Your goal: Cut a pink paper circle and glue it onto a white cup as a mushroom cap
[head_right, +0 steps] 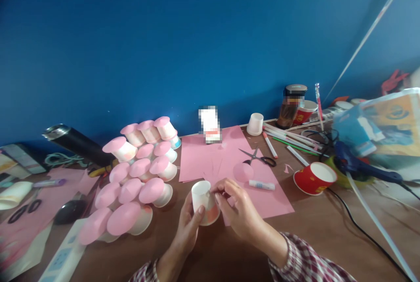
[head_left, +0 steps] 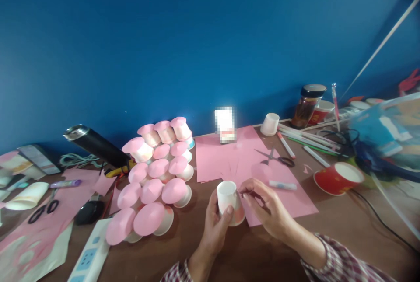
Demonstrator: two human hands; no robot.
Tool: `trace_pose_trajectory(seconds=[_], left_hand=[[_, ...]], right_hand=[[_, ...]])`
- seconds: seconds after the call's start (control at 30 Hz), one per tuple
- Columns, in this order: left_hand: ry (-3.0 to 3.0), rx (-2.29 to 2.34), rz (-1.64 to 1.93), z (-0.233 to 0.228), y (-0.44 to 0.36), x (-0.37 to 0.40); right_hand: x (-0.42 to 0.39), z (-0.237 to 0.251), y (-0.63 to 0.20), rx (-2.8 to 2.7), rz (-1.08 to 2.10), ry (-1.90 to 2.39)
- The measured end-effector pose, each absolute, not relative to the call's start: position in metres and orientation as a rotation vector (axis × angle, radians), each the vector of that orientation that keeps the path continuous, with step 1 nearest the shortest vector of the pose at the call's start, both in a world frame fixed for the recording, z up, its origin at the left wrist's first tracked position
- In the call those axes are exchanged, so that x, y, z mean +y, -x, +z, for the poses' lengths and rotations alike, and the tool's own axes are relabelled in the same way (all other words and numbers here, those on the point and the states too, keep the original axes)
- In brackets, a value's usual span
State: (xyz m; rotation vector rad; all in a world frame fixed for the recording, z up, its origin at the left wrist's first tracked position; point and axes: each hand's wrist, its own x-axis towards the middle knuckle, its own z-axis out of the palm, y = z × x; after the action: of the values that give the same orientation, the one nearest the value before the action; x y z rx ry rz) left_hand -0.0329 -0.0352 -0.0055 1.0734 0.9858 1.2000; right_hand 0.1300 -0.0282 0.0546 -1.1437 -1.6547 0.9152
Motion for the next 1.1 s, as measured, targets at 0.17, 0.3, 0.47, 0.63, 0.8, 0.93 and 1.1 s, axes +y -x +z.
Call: trace_pose_trajectory(seconds=[0.17,0.3,0.47,0.63,0.8,0.93,1.1], left_hand=[[-1.071,0.973,1.200,-0.005,0.033,-0.036],[-1.092,0.952,1.188,-0.002,0.032,-0.035],[-1.082,0.950,1.196,-0.001,0.032,-0.034],[-1.053,0.950,1.192,-0.006,0.032,-0.034],[-1.039,0.977,1.190,-0.007,0.035,-0.035],[-1.170,1.088,1.170,0.004,0.041,-0.033],[-1.460,1.275,1.129,0.013,0.047,-0.030]], right_hand=[[-0.028,0.053,-0.129,-1.627,0.923,1.112],[-0.027,0.051,-0.128,-1.517,1.077,1.141],[-0.026,0.047,-0.127,-1.433,1.213,1.140],[-0.024,0.048,-0.128,-1.453,1.210,1.166],[-0.021,0.045,-0.130,-1.588,1.036,1.294],[-0.017,0.042,-0.144,-1.714,0.822,1.389],[-0.005,0.040,-0.184,-1.975,0.295,1.594]])
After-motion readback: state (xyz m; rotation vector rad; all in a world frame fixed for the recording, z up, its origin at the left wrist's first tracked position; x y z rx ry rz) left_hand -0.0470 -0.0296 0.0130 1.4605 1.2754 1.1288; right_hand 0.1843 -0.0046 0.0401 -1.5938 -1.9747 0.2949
